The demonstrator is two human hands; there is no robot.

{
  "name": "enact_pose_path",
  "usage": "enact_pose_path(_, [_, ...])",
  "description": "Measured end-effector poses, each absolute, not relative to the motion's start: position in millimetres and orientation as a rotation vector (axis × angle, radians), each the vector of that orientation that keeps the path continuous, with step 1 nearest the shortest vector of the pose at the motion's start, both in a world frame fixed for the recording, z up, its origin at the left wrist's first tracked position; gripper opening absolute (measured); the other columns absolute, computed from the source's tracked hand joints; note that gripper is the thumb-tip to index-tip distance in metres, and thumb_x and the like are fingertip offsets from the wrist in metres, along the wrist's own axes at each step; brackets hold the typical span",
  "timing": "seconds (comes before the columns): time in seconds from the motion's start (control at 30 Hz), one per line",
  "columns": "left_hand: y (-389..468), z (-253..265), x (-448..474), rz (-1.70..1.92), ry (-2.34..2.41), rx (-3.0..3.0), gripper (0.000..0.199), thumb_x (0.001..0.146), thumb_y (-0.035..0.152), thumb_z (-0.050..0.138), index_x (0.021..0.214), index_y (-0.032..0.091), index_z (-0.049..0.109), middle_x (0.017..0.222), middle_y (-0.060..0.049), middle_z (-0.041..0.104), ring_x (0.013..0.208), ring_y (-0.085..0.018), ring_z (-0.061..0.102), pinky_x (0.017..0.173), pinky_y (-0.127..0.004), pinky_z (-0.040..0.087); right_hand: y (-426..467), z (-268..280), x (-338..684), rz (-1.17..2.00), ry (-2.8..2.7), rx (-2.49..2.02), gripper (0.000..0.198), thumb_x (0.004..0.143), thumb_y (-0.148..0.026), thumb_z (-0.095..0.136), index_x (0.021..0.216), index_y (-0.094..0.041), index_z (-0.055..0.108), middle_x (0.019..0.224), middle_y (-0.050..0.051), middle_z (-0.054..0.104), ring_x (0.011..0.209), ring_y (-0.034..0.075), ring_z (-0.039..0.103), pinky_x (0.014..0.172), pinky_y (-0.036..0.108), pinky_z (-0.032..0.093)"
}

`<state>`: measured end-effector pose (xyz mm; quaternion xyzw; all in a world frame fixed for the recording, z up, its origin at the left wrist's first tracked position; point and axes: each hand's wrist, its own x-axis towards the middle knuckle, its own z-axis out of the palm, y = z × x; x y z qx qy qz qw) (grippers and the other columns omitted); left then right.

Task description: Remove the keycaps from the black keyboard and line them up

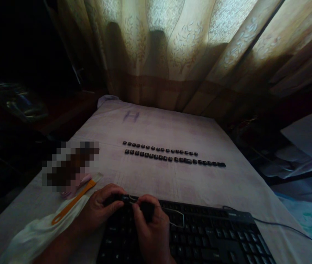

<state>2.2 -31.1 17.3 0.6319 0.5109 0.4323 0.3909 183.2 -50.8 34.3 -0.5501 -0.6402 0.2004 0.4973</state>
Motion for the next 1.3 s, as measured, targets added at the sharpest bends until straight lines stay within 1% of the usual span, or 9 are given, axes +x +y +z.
enact_pose_path(0.13, [-29,16,2,1.171,1.439,1.455,0.015,0.076,0.033,0.064,0.085,0.022,0.070,0.081,-0.002,0.072,0.077,-0.019,0.066,0.072,-0.029,0.053,-46,35,192,0.316,-1.575,-1.380,0.007,0.085,-0.027,0.059,0.086,-0.020,0.061,0.068,0.000,0.071,0.056,0.016,0.068,0.052,0.022,0.055])
enact_pose_path(0.27, [-25,10,4,1.237,1.485,1.353,0.019,0.076,0.035,0.063,0.086,0.020,0.068,0.082,-0.003,0.072,0.080,-0.021,0.067,0.074,-0.031,0.054,-43,32,209,0.129,-1.967,-1.298,0.012,0.088,-0.023,0.052,0.088,-0.023,0.064,0.073,0.000,0.072,0.058,0.017,0.068,0.054,0.025,0.054])
enact_pose_path(0.5, [-23,3,4,1.272,1.517,1.311,0.022,0.078,0.036,0.062,0.091,0.020,0.068,0.085,-0.005,0.073,0.081,-0.022,0.069,0.076,-0.034,0.055,-48,10,225,-0.189,-2.388,-1.038,0.031,0.078,-0.006,0.046,0.094,-0.024,0.064,0.081,0.002,0.075,0.067,0.019,0.069,0.058,0.027,0.053])
enact_pose_path(0.63, [-22,3,3,1.282,1.500,1.322,0.021,0.077,0.036,0.063,0.090,0.020,0.069,0.085,-0.004,0.074,0.081,-0.022,0.069,0.076,-0.034,0.055,-50,15,226,-0.070,-2.382,-1.131,0.034,0.075,-0.004,0.045,0.093,-0.026,0.065,0.087,0.003,0.074,0.074,0.020,0.068,0.063,0.028,0.053])
enact_pose_path(0.77, [-22,1,4,1.272,1.500,1.305,0.022,0.077,0.036,0.063,0.093,0.021,0.070,0.087,-0.004,0.074,0.083,-0.022,0.070,0.077,-0.034,0.055,-43,35,218,0.163,-2.270,-1.242,0.023,0.084,-0.011,0.045,0.086,-0.024,0.064,0.078,0.002,0.070,0.068,0.018,0.066,0.060,0.028,0.053])
enact_pose_path(0.87, [-22,3,5,1.263,1.486,1.299,0.024,0.077,0.037,0.064,0.092,0.021,0.070,0.087,-0.004,0.074,0.082,-0.022,0.070,0.076,-0.033,0.055,-29,47,205,0.232,-2.214,-1.247,0.020,0.087,-0.016,0.049,0.098,-0.021,0.065,0.088,0.005,0.071,0.077,0.020,0.068,0.068,0.032,0.056])
enact_pose_path(0.97, [-22,6,6,1.268,1.484,1.293,0.023,0.075,0.037,0.065,0.090,0.020,0.070,0.084,-0.004,0.074,0.079,-0.022,0.069,0.074,-0.032,0.055,-11,50,189,0.252,-2.234,-1.209,0.026,0.084,-0.017,0.055,0.108,-0.018,0.066,0.097,0.009,0.072,0.086,0.023,0.068,0.075,0.036,0.056])
enact_pose_path(1.13, [-22,7,5,1.276,1.491,1.285,0.021,0.076,0.038,0.065,0.087,0.021,0.070,0.082,-0.004,0.073,0.079,-0.022,0.068,0.074,-0.032,0.054,10,46,172,0.360,-2.302,-1.119,0.018,0.084,-0.017,0.058,0.097,-0.021,0.070,0.087,0.006,0.072,0.077,0.020,0.068,0.070,0.030,0.054])
enact_pose_path(1.3, [-20,4,5,1.276,1.473,1.204,0.024,0.075,0.040,0.065,0.087,0.020,0.068,0.083,-0.005,0.073,0.081,-0.023,0.069,0.075,-0.032,0.054,18,47,168,0.335,-2.355,-1.058,0.011,0.083,-0.019,0.062,0.091,-0.021,0.069,0.082,0.005,0.071,0.072,0.018,0.067,0.065,0.027,0.051])
